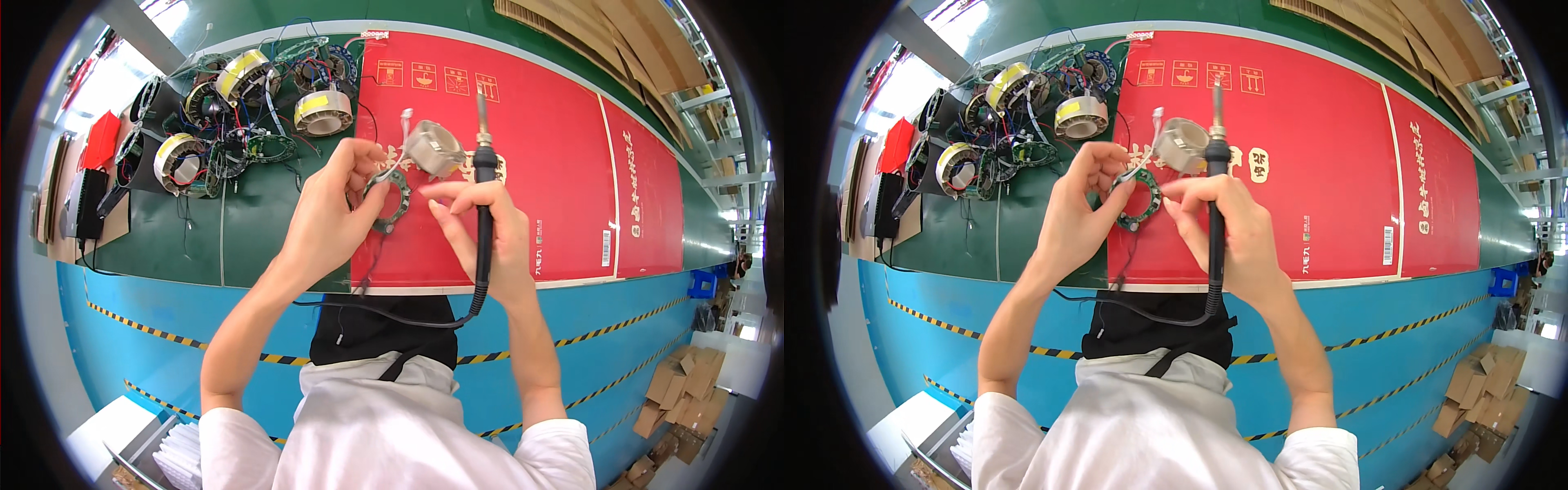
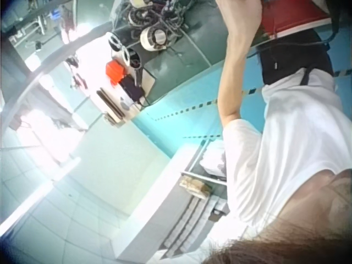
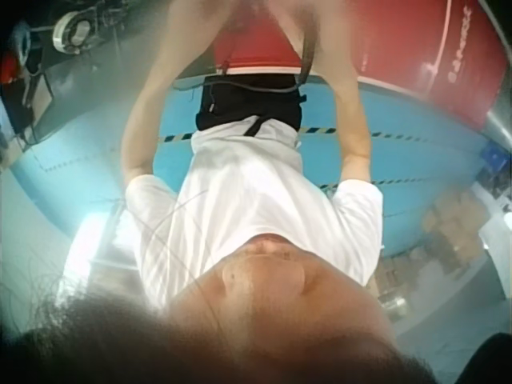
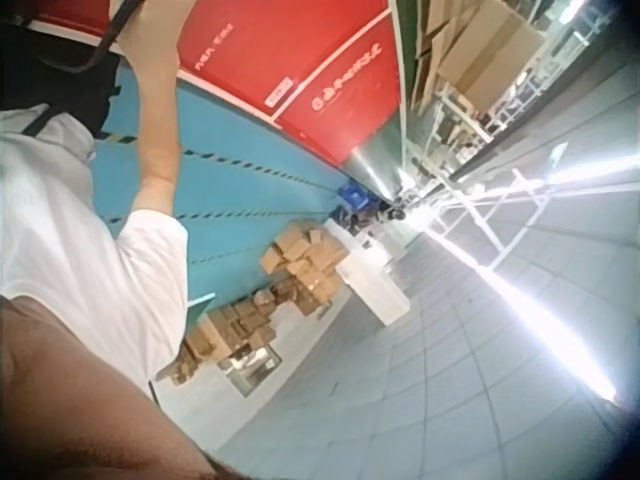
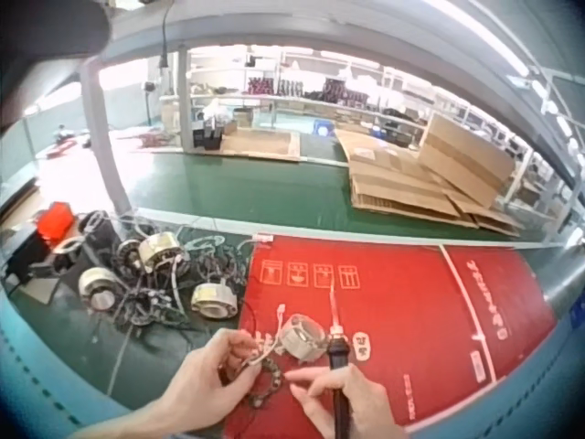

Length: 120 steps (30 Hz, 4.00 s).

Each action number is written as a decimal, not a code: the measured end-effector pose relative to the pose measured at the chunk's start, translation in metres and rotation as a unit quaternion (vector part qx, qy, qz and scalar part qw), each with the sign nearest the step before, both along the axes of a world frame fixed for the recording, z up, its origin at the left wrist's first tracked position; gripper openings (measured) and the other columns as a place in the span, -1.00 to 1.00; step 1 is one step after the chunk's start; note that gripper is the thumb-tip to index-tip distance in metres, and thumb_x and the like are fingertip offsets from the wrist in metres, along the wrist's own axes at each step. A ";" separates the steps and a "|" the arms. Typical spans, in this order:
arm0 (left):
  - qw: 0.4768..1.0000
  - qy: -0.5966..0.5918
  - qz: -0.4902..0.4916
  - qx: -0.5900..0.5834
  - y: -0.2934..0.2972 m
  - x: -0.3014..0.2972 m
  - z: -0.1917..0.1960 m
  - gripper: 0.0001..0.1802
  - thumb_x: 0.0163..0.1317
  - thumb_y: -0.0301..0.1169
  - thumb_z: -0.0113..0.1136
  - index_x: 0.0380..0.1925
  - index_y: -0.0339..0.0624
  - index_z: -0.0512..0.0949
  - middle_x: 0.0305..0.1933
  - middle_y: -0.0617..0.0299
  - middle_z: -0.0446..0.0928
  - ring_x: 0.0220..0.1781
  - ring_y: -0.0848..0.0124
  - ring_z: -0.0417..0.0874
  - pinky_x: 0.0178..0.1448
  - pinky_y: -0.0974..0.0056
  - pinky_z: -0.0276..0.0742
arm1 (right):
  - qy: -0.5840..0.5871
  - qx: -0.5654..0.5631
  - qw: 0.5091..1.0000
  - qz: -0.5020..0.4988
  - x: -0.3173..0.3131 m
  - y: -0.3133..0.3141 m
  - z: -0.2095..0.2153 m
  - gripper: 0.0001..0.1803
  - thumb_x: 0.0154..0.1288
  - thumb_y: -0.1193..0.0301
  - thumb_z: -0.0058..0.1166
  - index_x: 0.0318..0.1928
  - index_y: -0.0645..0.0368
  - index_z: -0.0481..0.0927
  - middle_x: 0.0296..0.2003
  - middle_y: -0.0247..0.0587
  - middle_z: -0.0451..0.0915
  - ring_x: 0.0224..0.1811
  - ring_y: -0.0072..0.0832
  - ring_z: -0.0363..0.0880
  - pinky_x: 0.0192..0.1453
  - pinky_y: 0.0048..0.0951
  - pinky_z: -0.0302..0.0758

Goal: The person is soldering components and wires onto circular circuit boards at a workbench.

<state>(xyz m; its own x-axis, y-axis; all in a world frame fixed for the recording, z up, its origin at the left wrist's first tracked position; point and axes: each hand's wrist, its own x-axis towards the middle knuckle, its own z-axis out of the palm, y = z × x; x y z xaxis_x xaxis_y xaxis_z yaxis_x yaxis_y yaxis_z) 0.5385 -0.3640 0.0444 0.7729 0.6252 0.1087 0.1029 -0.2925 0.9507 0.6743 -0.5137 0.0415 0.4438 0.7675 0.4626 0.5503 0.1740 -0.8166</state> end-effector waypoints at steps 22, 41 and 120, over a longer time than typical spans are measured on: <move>0.943 -0.172 0.056 0.281 0.035 0.067 0.003 -0.79 0.18 -0.68 0.23 -0.18 -0.28 0.53 -0.32 0.14 0.51 -0.42 0.35 0.53 -0.35 0.32 0.46 | -0.178 0.170 0.967 -0.060 0.053 0.062 -0.007 -0.55 0.15 0.71 0.29 -0.09 0.18 0.29 -0.24 -0.03 0.60 -0.30 -0.39 0.62 -0.27 -0.47 0.56; 0.957 -0.182 -0.007 0.225 0.021 0.056 -0.009 -0.56 0.11 -0.69 0.32 0.01 -0.30 0.47 -0.23 0.11 0.59 -0.31 0.25 0.64 -0.20 0.26 0.57 | -0.083 0.064 0.994 -0.034 0.042 0.058 -0.014 -0.64 0.15 0.76 0.21 -0.09 0.22 0.42 -0.27 -0.09 0.58 -0.38 -0.30 0.62 -0.33 -0.38 0.53; 0.981 -0.036 -0.108 0.154 0.023 0.054 -0.011 -0.68 0.32 -0.42 0.15 0.01 -0.33 0.39 -0.26 -0.05 0.55 -0.21 0.02 0.57 -0.07 0.06 0.45 | -0.075 0.045 0.995 -0.053 0.032 0.050 -0.018 -0.50 0.04 0.68 0.34 0.01 0.24 0.46 -0.16 -0.10 0.60 -0.23 -0.22 0.63 -0.19 -0.34 0.57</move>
